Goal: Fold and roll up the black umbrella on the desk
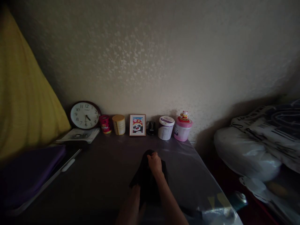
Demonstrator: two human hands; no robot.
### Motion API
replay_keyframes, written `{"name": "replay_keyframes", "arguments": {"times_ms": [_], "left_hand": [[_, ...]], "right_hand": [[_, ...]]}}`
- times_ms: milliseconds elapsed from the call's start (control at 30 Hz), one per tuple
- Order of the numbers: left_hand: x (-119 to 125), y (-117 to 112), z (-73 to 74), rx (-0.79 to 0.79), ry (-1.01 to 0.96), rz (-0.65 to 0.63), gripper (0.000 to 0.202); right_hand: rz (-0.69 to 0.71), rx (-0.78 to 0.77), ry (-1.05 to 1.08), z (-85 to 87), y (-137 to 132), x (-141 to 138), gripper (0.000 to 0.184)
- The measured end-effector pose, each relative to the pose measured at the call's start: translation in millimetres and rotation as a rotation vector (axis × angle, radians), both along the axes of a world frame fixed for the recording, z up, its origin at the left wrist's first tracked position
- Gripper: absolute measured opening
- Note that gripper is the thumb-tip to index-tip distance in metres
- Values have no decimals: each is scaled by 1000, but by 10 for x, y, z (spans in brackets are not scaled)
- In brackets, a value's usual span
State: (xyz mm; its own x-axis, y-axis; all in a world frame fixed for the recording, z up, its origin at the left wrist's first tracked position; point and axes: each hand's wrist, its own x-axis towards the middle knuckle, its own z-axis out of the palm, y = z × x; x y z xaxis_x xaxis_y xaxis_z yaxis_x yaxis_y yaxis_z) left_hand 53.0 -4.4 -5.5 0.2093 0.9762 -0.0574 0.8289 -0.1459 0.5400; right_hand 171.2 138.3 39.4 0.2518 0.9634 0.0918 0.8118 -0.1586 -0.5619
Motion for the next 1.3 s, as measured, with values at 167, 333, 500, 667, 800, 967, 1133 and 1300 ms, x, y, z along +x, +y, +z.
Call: {"name": "replay_keyframes", "arguments": {"times_ms": [167,333,500,667,800,967,1133,1300], "left_hand": [[-42,-12,-77,68,-73,39,59],[-32,-50,132,-25,-190,133,79],[-33,-62,313,-18,-186,55,87],[-20,-21,208,-37,41,20,75],[-16,15,73,-10,24,30,73],[9,18,5,-22,38,56,72],[36,27,25,-25,63,97,70],[33,39,69,-58,71,108,70]], "right_hand": [[48,-45,-76,36,-28,-71,26],[79,-49,-105,52,-58,-104,28],[124,-20,-133,69,-113,-149,24],[321,40,-74,143,-284,-181,22],[545,222,120,162,-572,-67,24],[611,385,138,25,-829,151,25],[634,374,-34,-162,-530,214,30],[523,295,-117,-220,-6,271,33]]}}
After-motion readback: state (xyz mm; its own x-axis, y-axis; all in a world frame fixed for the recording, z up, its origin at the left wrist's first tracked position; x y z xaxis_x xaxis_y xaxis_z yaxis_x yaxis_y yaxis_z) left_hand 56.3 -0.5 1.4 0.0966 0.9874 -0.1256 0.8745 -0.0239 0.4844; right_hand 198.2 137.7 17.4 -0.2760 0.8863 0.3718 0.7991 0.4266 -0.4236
